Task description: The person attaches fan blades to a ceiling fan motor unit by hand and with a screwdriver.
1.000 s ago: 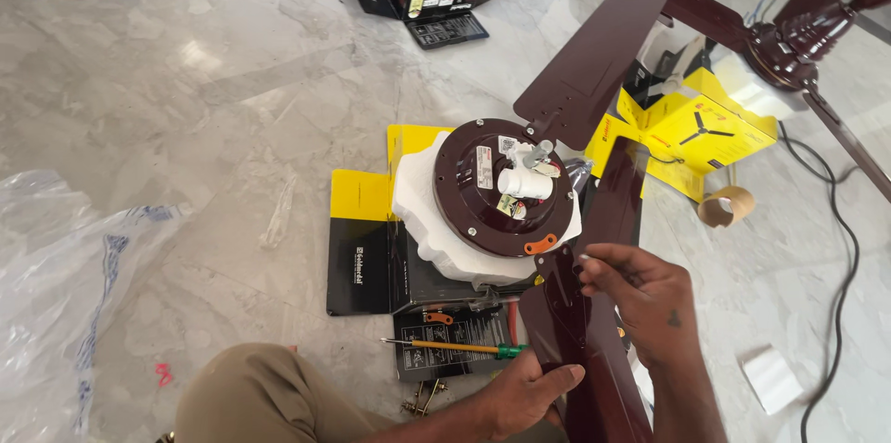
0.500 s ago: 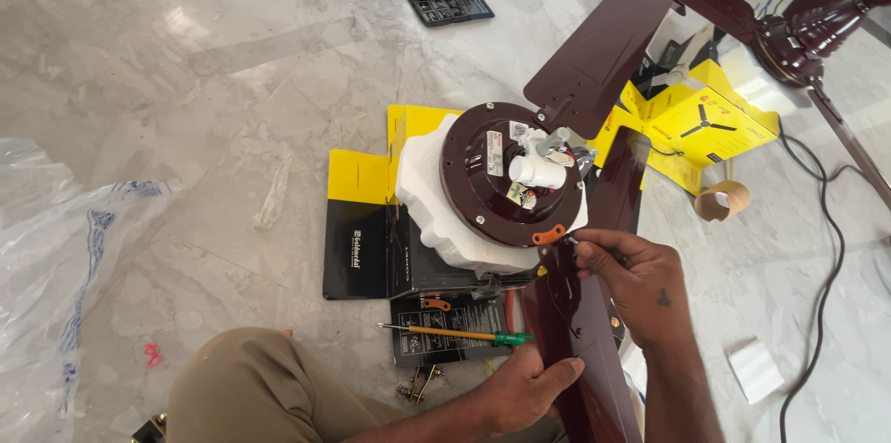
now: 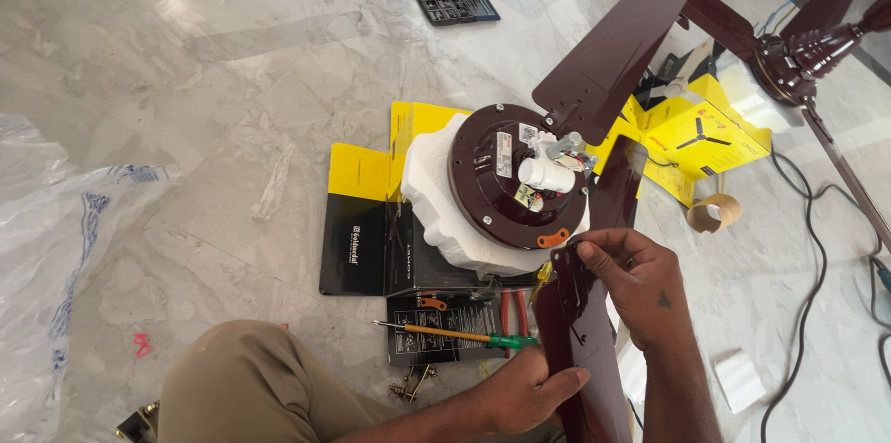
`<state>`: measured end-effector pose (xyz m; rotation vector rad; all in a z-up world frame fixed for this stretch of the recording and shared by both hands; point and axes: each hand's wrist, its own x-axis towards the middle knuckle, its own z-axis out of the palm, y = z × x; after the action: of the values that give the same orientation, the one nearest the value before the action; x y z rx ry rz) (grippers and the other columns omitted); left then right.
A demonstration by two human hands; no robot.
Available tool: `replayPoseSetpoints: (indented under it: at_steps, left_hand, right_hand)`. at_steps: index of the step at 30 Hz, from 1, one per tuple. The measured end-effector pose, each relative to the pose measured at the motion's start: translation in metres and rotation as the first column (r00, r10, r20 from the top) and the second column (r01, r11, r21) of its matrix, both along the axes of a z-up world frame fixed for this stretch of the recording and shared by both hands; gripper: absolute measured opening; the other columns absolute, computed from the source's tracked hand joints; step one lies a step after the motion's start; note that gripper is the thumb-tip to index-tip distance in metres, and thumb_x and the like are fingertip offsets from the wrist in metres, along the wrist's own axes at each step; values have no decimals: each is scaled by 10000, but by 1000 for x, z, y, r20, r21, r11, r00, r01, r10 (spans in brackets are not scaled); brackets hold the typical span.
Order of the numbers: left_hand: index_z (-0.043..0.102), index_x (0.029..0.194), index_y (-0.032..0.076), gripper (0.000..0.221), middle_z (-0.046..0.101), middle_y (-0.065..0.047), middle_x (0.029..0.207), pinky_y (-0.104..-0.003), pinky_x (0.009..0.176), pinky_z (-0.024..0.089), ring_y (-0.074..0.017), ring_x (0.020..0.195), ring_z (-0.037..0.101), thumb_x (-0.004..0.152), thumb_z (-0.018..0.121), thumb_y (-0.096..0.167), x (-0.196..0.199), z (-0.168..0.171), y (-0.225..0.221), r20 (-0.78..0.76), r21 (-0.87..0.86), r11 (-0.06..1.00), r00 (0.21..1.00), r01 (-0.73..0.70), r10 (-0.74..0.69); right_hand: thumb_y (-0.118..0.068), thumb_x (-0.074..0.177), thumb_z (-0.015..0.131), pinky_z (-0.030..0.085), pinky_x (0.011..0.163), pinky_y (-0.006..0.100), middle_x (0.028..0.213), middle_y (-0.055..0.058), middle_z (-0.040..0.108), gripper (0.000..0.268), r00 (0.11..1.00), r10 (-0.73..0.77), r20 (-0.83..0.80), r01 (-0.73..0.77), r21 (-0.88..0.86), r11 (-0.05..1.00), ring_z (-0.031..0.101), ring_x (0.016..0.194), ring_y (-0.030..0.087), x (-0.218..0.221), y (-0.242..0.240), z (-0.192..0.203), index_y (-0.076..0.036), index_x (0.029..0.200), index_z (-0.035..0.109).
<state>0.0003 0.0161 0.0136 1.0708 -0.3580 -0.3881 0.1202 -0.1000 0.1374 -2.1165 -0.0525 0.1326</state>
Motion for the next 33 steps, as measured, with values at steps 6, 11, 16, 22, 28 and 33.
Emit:
replayPoseSetpoints:
  at_steps: [6, 11, 16, 22, 28, 33]
  left_hand:
    - [514, 666, 41, 492, 439, 33, 530, -304, 379, 305, -71, 444, 392, 1064, 575, 324, 9, 6, 12, 27, 121, 991, 997, 65, -69]
    - [523, 670, 45, 482, 436, 37, 536, -306, 379, 304, -65, 449, 388, 1055, 593, 327, 15, 6, 18, 43, 145, 988, 997, 63, -69]
    - [536, 671, -34, 537, 460, -19, 534, -329, 379, 334, -107, 436, 415, 1068, 613, 319, 16, 4, 17, 16, 253, 964, 995, 87, -94]
    - [629, 982, -70, 322, 666, -118, 775, -379, 646, 529, -170, 703, 646, 1053, 578, 240, 11, 3, 14, 153, 69, 995, 987, -66, 55]
    - [615, 1066, -91, 333, 698, -191, 890, -396, 760, 566, -251, 827, 707, 1069, 565, 237, 13, 2, 13, 131, 117, 993, 991, -6, -10]
    - [605, 1077, -102, 347, 693, -203, 893, -404, 771, 579, -260, 820, 707, 1074, 557, 242, 16, 0, 12, 124, 108, 993, 991, 40, -54]
  right_hand:
    - [-159, 914, 760, 518, 686, 224, 849, 56, 747, 210, 1000, -15, -12, 16, 134, 991, 645, 742, 89, 8, -5, -17, 38, 988, 755]
    - [-132, 905, 780, 521, 686, 215, 861, 57, 739, 200, 997, -78, 9, 74, 196, 978, 641, 739, 85, 16, -6, -30, 44, 992, 745]
    - [-151, 901, 781, 516, 666, 225, 846, 73, 742, 225, 998, -64, -24, 68, 191, 979, 642, 719, 96, 19, -9, -35, 50, 994, 743]
    - [-153, 892, 787, 536, 677, 236, 849, 80, 741, 234, 998, -23, -64, 37, 234, 971, 657, 722, 105, 21, -11, -40, 55, 988, 734]
    - [-167, 891, 782, 549, 686, 249, 861, 94, 751, 255, 997, -20, -68, 38, 274, 961, 670, 723, 122, 22, -16, -45, 61, 989, 723]
    - [-173, 900, 786, 539, 686, 252, 875, 100, 744, 273, 998, -19, -64, 35, 256, 966, 657, 727, 124, 23, -21, -49, 68, 1013, 725]
